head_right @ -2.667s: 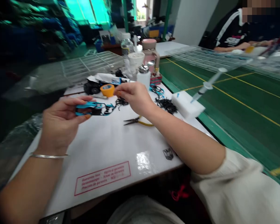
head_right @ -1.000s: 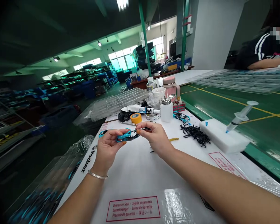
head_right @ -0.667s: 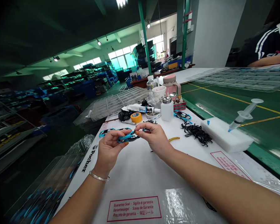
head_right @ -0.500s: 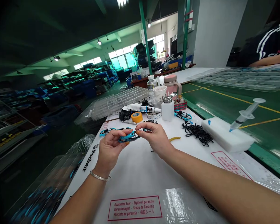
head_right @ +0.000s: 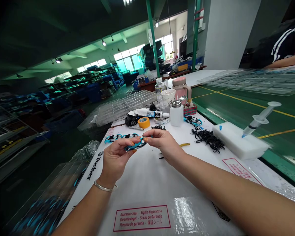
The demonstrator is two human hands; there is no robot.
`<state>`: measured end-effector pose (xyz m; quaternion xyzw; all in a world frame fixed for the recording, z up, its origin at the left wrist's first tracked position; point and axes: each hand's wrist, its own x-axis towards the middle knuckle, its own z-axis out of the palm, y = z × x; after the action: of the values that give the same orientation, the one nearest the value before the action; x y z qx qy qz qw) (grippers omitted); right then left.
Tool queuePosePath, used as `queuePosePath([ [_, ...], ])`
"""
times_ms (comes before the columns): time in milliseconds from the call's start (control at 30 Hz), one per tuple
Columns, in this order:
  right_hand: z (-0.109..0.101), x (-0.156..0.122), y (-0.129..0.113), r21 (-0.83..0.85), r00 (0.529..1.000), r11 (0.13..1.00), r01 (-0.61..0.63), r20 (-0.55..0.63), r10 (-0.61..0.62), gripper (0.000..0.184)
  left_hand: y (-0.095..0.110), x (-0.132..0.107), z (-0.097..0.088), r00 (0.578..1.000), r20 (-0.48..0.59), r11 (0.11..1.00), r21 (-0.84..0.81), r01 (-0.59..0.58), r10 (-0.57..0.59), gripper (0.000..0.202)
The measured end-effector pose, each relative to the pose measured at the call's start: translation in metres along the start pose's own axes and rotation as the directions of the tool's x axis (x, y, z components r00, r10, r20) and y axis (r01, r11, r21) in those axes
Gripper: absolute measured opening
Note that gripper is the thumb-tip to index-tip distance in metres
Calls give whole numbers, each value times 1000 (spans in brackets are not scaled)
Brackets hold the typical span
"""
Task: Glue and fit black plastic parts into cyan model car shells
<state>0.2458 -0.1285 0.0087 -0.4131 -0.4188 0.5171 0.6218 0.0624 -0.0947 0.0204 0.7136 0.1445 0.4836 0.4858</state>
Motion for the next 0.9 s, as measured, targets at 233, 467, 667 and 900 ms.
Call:
queuePosePath([
  [233, 0, -1, -2, 26, 996, 996, -85, -1, 86, 42, 1, 0, 0, 1000, 16, 1000, 23, -12, 11, 19],
  [467, -1, -2, -8, -26, 1000, 999, 26, 13, -26, 38, -2, 3, -5, 1000, 2, 998, -64, 27, -27, 21],
  [667, -4, -2, -17, -270, 969, 932, 244, 34, -244, 30, -6, 4, -10, 998, -33, 993, -106, 41, -45, 24],
  [900, -3, -5, -15, -555, 886, 706, 440, 141, -442, 12, -7, 4, -9, 998, 16, 990, -130, 59, -57, 25],
])
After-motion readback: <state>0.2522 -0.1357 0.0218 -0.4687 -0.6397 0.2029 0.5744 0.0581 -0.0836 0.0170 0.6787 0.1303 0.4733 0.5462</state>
